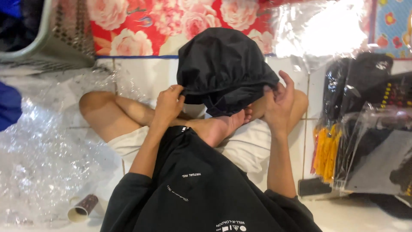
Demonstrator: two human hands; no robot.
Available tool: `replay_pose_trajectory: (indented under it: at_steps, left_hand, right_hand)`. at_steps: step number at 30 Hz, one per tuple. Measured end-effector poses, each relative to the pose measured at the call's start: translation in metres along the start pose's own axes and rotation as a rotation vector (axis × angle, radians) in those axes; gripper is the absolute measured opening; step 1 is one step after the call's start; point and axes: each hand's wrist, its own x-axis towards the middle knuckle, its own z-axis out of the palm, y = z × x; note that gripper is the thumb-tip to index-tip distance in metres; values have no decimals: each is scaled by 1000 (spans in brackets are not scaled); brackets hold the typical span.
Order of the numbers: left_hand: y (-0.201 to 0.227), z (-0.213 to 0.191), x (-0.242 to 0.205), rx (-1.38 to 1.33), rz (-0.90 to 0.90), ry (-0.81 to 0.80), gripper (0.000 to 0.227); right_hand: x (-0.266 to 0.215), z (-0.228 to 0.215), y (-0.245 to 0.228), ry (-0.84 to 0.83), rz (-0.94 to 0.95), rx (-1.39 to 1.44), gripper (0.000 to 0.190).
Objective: The person prepares a black seat cover by unfolding it, trimming excess material with scissors, and then neatly folding it into a compact shape.
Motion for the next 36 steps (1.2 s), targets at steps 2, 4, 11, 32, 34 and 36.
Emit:
replay_pose_trajectory:
  at_steps: [2, 4, 11, 32, 34, 36]
  left_hand:
    - [22, -24, 8, -288, -47, 45, 18]
    - [37, -41, 11, -569, -113, 88, 13]
    - [79, -97, 15, -1217, -176, 254, 12]
    - [-50, -284, 37, 738, 276, 450, 55]
    - [-77, -291, 47, 957, 268, 397, 52]
    - [-100, -298, 54, 590, 265, 344, 48]
  right_hand:
    - [2, -6, 3, 39, 46, 24, 68]
    - [-1, -7, 15, 70, 94, 55, 81]
    - [-29, 20, 59, -11, 335, -352, 77]
    - [132, -141, -45, -353, -186, -1058, 31]
    - [154, -168, -29, -328, -125, -1222, 27]
    - [173, -194, -16, -358, -66, -1180, 28]
